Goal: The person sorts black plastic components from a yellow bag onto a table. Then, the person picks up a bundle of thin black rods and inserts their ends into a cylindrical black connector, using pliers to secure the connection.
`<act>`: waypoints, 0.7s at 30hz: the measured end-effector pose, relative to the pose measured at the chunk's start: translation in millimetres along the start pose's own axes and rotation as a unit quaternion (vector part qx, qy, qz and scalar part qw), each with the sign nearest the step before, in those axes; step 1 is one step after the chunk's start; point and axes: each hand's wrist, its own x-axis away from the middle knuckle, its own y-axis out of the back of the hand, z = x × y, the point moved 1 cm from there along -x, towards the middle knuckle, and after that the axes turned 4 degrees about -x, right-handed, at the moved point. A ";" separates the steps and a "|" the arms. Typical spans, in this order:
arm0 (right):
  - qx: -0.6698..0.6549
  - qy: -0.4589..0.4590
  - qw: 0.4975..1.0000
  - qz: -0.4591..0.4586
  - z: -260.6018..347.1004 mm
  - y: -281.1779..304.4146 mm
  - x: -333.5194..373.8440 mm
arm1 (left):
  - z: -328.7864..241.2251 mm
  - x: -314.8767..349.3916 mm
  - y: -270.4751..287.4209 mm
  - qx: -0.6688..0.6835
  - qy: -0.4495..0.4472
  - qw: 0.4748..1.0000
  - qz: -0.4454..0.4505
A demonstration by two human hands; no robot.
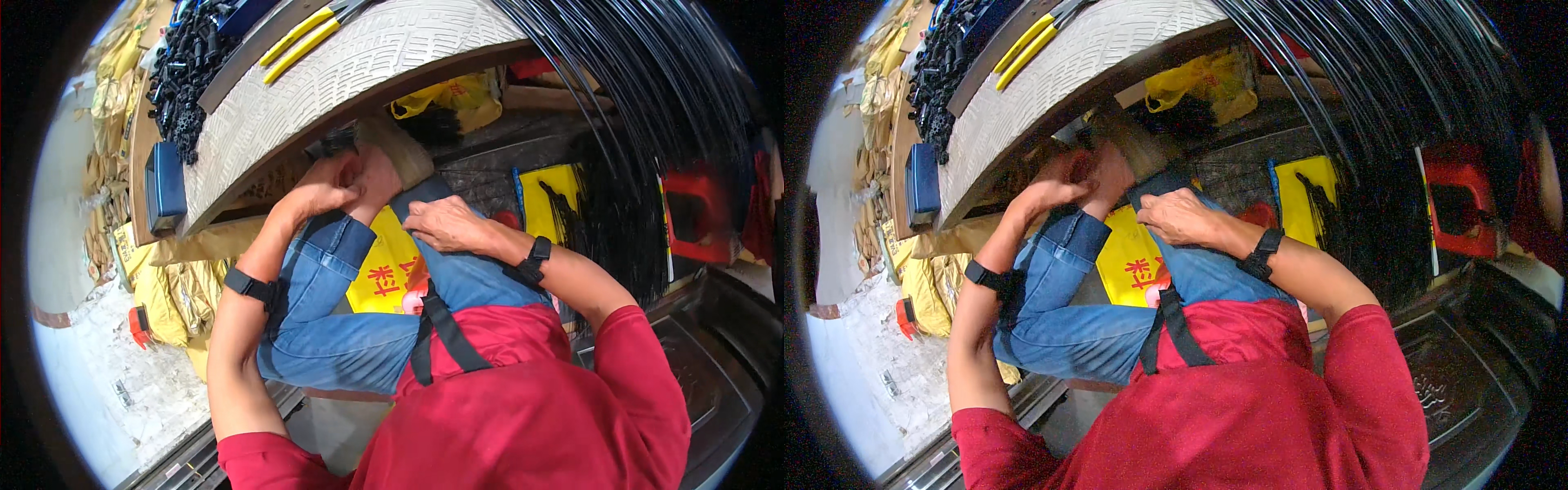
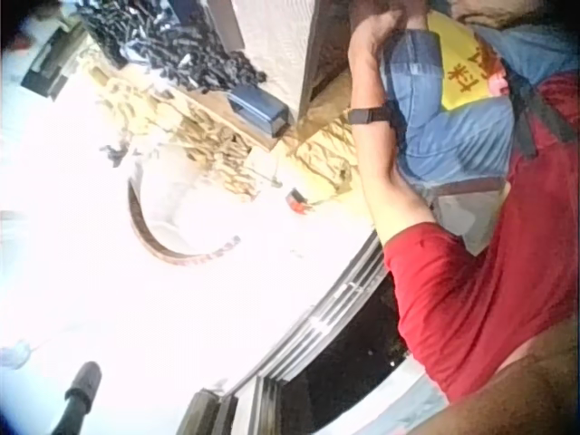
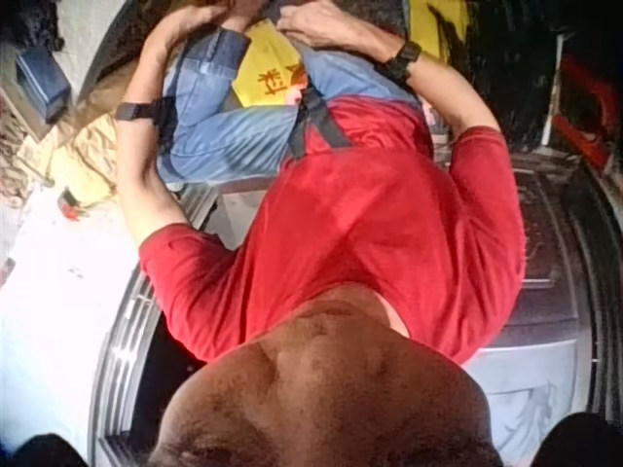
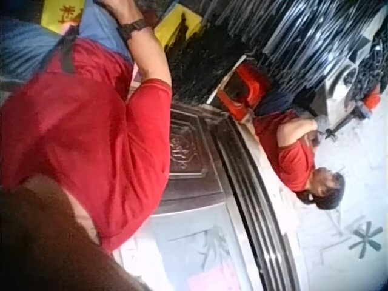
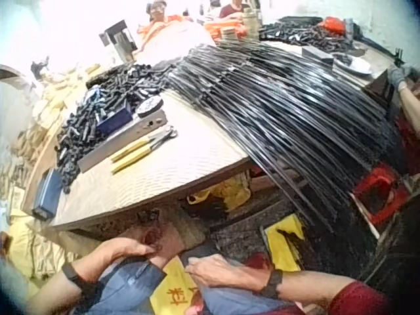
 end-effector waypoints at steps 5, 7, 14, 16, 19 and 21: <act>0.012 0.005 1.000 0.023 3.8 -3.1 -5.8 | 2.5 2.3 -7.8 -0.068 -0.103 0.987 -0.103; 0.003 -0.006 1.000 0.022 2.8 -3.7 -6.2 | 2.1 4.1 -8.2 -0.092 -0.213 0.945 -0.230; 0.006 -0.009 1.000 0.024 2.8 -4.7 -2.4 | -11.2 13.8 1.9 0.002 -0.024 0.999 -0.028; -0.002 -0.006 1.000 0.025 0.1 -4.3 -3.8 | -8.7 14.7 -0.4 0.010 -0.035 0.998 -0.057; -0.004 -0.001 1.000 0.017 1.9 -3.2 -2.9 | 6.2 11.0 -6.5 0.041 -0.126 0.980 -0.152; -0.006 0.002 1.000 0.014 2.7 -3.0 -2.8 | 20.1 10.7 -8.6 0.094 -0.047 0.991 -0.083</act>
